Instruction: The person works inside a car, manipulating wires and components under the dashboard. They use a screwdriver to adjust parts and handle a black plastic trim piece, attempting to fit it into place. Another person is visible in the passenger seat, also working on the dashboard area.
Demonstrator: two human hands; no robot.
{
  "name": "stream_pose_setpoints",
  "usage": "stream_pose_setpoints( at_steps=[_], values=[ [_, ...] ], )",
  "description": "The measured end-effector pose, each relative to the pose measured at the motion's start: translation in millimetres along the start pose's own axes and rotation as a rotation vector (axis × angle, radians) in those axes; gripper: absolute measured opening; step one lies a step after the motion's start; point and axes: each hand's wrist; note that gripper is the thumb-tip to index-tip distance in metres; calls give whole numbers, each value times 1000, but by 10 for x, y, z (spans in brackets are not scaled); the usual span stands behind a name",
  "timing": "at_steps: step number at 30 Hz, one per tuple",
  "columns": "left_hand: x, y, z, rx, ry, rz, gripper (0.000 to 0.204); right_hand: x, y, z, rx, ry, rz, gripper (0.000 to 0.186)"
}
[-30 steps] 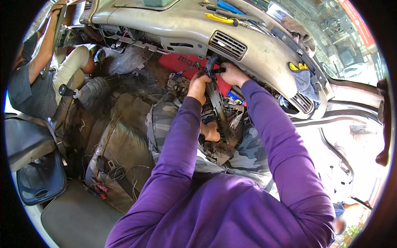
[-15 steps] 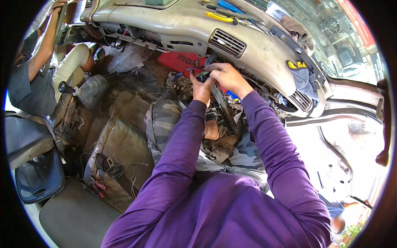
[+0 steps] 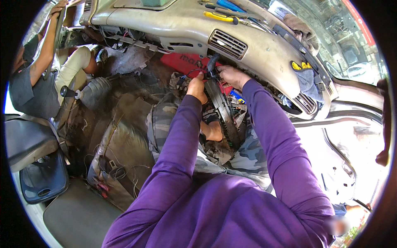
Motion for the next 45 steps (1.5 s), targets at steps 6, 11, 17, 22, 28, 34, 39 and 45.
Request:
stream_pose_setpoints(
  at_steps=[6, 11, 17, 22, 28, 34, 39, 45],
  values=[
    [6, -241, -82, -46, -59, 75, 46, 91, -89, -235, -91, 303, -178, 36],
    [36, -316, -158, -222, 100, 42, 28, 54, -172, -420, 204, 948, 98, 40],
    [-136, 448, -97, -450, -94, -70, 72, 103, 235, 4, 362, 575, 505, 34],
    [-77, 172, -244, -654, -74, -47, 89, -199, 834, -259, 590, 263, 469, 25],
    [-95, 146, -515, -754, 60, -165, 78, -384, 749, -354, 658, 331, 236, 39],
    [49, -191, -512, -633, 258, -77, 56, -350, 480, -287, 469, -135, 219, 40],
    [45, 8, -138, -63, 113, 33, 63, -175, 115, 175, 448, 392, 517, 46],
    [-15, 68, 19, 16, -27, 48, 67, -35, -32, -27, 112, 190, 30, 59]
  ],
)
Point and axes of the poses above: each hand's wrist, its own y-axis away from the middle knuckle, its own x-axis out of the back of the hand, z = x × y, and after that the axes turned 5 degrees about z, right-handed
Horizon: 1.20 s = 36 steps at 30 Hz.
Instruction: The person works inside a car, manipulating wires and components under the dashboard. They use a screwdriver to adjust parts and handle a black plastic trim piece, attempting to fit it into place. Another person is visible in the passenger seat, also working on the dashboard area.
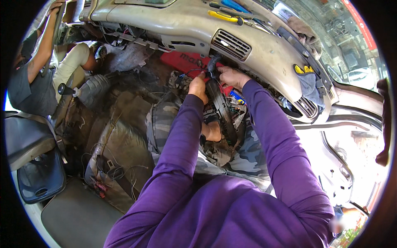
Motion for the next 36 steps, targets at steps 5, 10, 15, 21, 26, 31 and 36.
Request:
stream_pose_setpoints(
  at_steps=[5, 10, 15, 21, 26, 31, 36],
  values=[
    [78, -258, -90, -159, 19, -119, 74, 103, -67, -183, 5, 369, 22, 43],
    [-86, 450, -65, -383, 9, -120, 81, 95, 220, 205, 239, 309, 487, 32],
    [-53, 274, -238, -694, -303, -62, 100, 56, 759, -175, 291, 140, 460, 30],
    [-67, 201, -457, -860, -205, -119, 108, -212, 774, -548, 436, 233, 253, 44],
    [-104, 187, -367, -669, 269, -105, 83, -170, 620, -491, 443, 41, 262, 43],
    [-117, 262, -200, -351, 155, 175, 63, -95, 396, -148, 111, -77, 462, 39],
    [-51, -22, -3, 130, 120, -36, 53, -149, 84, 320, 333, 217, 375, 41]
  ],
)
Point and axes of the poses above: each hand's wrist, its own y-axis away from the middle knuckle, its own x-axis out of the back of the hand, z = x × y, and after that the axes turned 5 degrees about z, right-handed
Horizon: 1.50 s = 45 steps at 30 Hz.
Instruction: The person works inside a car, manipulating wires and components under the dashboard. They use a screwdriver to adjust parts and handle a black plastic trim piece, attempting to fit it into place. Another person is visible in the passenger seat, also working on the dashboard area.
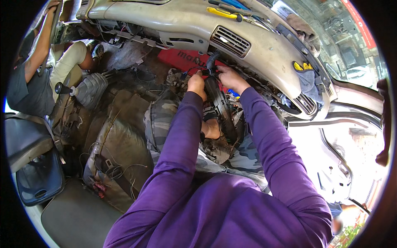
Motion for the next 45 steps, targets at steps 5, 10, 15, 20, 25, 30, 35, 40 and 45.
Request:
stream_pose_setpoints(
  at_steps=[5, 10, 15, 20, 25, 30, 35, 40, 45],
  values=[
    [1, 113, 103, -136, -151, 43, 44, 228, -166, -299, -418, -174, -421, 38],
    [69, -130, -14, -309, -127, 14, 35, 258, -381, -375, -124, 313, -301, 41],
    [106, -85, -22, -462, -262, -101, 33, 227, -143, -463, -59, 349, 12, 44],
    [35, 131, -22, -423, -201, -133, 47, 429, 67, -388, -139, 21, -131, 53],
    [25, 72, -8, -445, -283, -186, 52, 444, 135, -557, -415, -400, -183, 67],
    [59, -10, 5, -525, -241, -225, 53, 397, -24, -474, -369, -527, -127, 64],
    [58, -109, -62, -485, -208, -197, 59, 330, -295, -638, -532, -136, -258, 33],
    [57, -81, -142, -638, -339, -62, 53, 280, -472, -1069, -238, 520, -492, 45],
    [78, 45, -63, -689, -348, -118, 43, 184, -132, -1150, -204, 473, -183, 38]
  ],
)
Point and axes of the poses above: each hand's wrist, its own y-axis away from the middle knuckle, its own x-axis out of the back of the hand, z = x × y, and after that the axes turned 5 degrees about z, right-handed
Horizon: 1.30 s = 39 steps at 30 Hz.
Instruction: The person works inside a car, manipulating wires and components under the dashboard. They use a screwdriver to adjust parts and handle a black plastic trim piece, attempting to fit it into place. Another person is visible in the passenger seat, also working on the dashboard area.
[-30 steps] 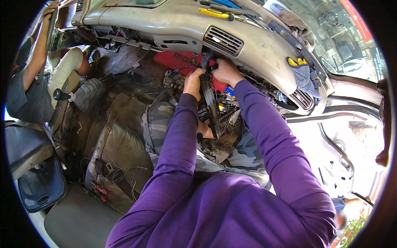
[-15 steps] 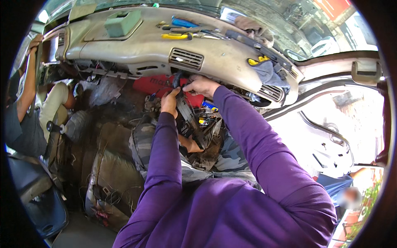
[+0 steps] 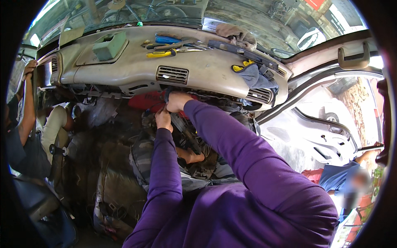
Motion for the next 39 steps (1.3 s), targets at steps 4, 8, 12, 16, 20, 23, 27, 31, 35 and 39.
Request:
stream_pose_setpoints(
  at_steps=[4, 8, 12, 16, 20, 23, 27, 31, 35, 39],
  values=[
    [-98, 37, 11, 75, 180, -94, 37, -161, 292, 175, 52, -101, 285, 33],
    [101, -280, -195, -8, 135, -149, 35, -109, 497, 96, 202, -179, 349, 41],
    [-131, 33, -28, -188, -310, -282, 36, 71, 781, 155, 273, -210, 366, 36],
    [5, 28, 95, 269, 313, -102, 32, 739, 1199, -43, 494, -180, 821, 34],
    [-37, -52, -73, 178, 80, -117, 31, 1259, 984, 629, 133, 232, 1017, 43],
    [-134, 56, -34, 70, -56, -138, 36, 1354, 770, 1079, 48, 264, 898, 49],
    [-4, 71, -76, -21, -36, -116, 46, 1484, 744, 1239, 130, 318, 1096, 47],
    [132, 57, -153, -96, -202, -24, 40, 1782, 875, 1538, -194, 426, 940, 44],
    [180, -3, -312, -69, -29, 13, 43, 1921, 820, 1813, -153, 468, 789, 47],
    [-23, 116, -392, -65, 182, 85, 43, 2165, 865, 1952, -110, 554, 865, 47]
  ],
)
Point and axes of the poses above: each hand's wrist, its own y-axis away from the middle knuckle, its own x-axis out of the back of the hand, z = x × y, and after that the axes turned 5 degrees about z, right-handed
